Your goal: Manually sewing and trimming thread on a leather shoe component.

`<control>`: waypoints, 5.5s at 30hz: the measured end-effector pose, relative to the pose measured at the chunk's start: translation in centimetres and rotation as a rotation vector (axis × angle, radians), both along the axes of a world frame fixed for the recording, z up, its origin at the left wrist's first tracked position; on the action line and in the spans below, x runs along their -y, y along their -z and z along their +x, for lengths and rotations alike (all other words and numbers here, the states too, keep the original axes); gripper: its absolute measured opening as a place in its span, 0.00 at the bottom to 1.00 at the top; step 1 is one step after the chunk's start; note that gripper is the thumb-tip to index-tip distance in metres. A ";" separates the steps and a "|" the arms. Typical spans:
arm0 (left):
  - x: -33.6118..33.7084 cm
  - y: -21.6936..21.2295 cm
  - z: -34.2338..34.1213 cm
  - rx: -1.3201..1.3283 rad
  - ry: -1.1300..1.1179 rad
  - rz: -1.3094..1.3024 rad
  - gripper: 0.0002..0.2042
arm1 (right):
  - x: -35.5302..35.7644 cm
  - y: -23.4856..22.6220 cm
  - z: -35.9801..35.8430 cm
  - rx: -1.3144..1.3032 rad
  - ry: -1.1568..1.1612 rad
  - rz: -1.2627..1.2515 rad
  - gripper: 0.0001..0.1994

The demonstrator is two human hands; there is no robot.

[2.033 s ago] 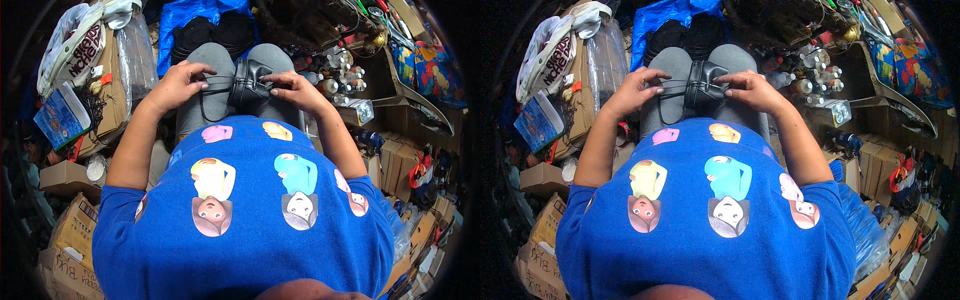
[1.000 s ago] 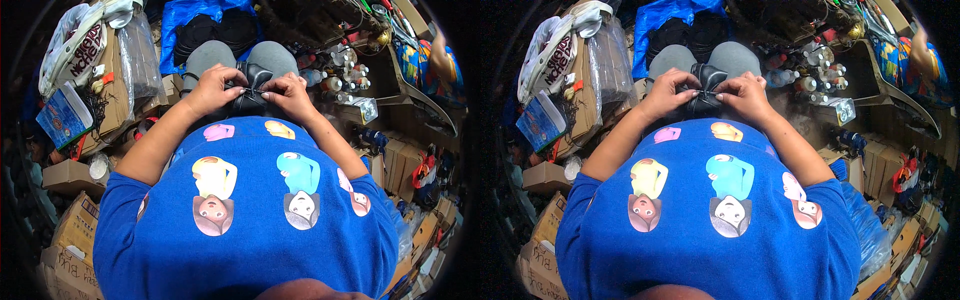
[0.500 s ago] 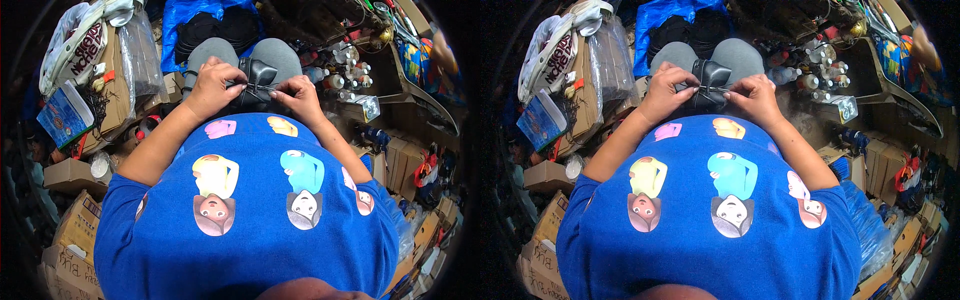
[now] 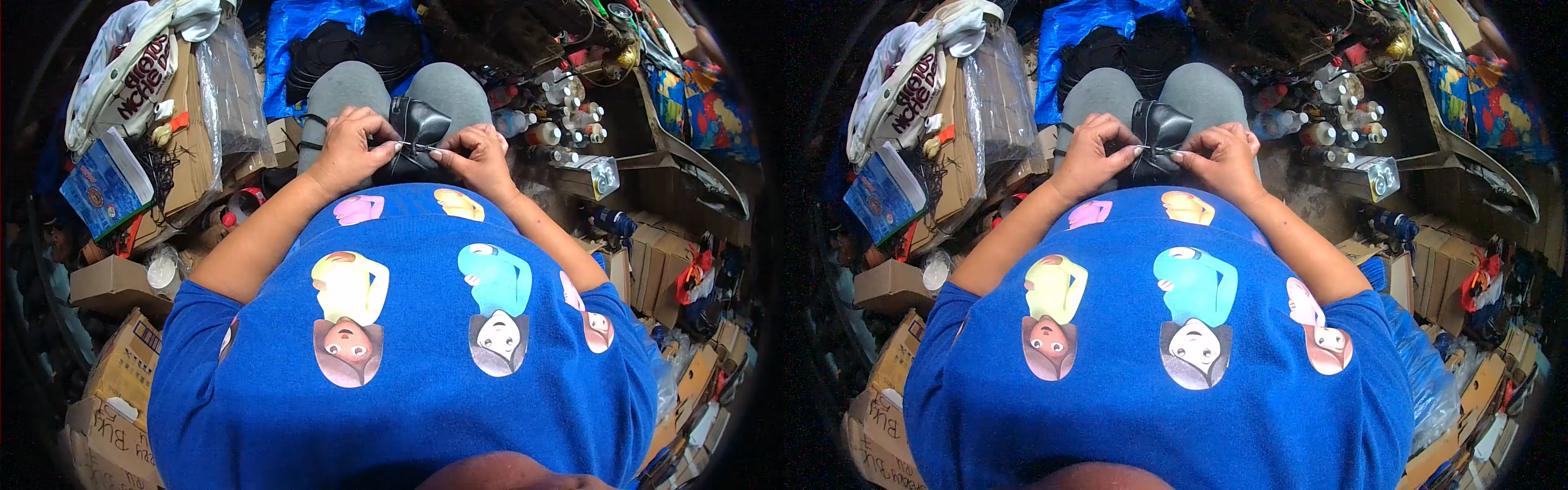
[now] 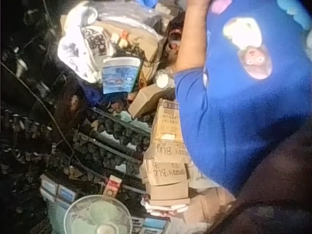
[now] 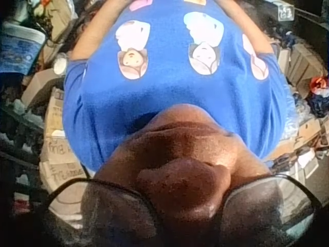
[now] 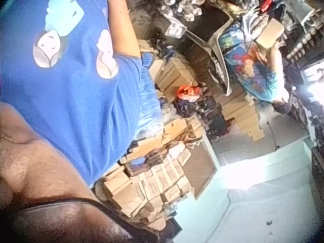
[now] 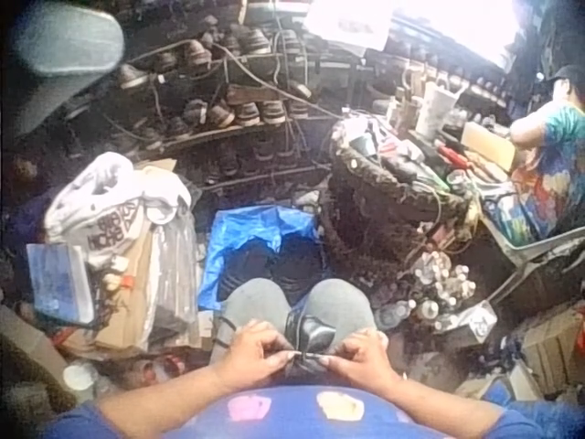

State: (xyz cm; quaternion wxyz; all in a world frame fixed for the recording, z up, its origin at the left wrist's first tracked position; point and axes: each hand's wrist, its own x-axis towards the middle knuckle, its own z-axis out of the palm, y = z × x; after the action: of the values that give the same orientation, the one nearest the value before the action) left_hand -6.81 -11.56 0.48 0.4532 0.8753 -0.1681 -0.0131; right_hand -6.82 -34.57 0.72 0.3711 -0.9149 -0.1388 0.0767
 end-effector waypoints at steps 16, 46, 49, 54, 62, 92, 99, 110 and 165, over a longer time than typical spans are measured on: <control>0.8 -1.1 3.0 0.187 0.193 -0.101 0.07 | 0.2 -2.1 0.9 0.524 -0.119 -0.068 0.07; -15.3 -2.2 4.7 -0.410 -0.030 -1.165 0.03 | 9.0 -2.5 5.2 -0.456 0.364 1.067 0.08; -9.9 -4.5 5.1 -0.461 -0.028 -1.445 0.08 | 4.8 -3.8 5.9 -0.517 0.329 1.527 0.07; -11.6 -3.1 5.4 -0.631 0.095 -1.408 0.10 | 8.8 -2.7 6.0 -0.629 0.092 1.537 0.08; -7.5 -0.8 7.3 -0.280 -0.007 -0.389 0.13 | 8.3 -4.0 4.0 -0.380 0.324 0.661 0.12; 1.7 -1.0 12.2 -0.394 0.525 0.259 0.26 | 1.8 -4.1 3.6 -0.186 -0.037 0.122 0.07; 1.5 -0.7 12.0 -0.398 0.516 0.207 0.27 | 1.7 -4.2 3.7 -0.207 -0.034 0.160 0.08; 1.5 -0.1 12.2 -0.434 0.517 0.177 0.26 | 1.5 -3.7 3.8 -0.238 -0.052 0.126 0.07; -0.1 -1.0 6.1 0.055 0.291 0.065 0.09 | 2.0 0.2 4.7 -0.229 -0.181 0.225 0.12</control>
State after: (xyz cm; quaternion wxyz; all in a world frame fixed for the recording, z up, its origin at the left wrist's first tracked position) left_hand -0.72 -11.43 1.46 0.4133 0.8560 -0.3049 -0.0599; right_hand -2.12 -36.58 0.49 0.4761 -0.8367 -0.1853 0.1973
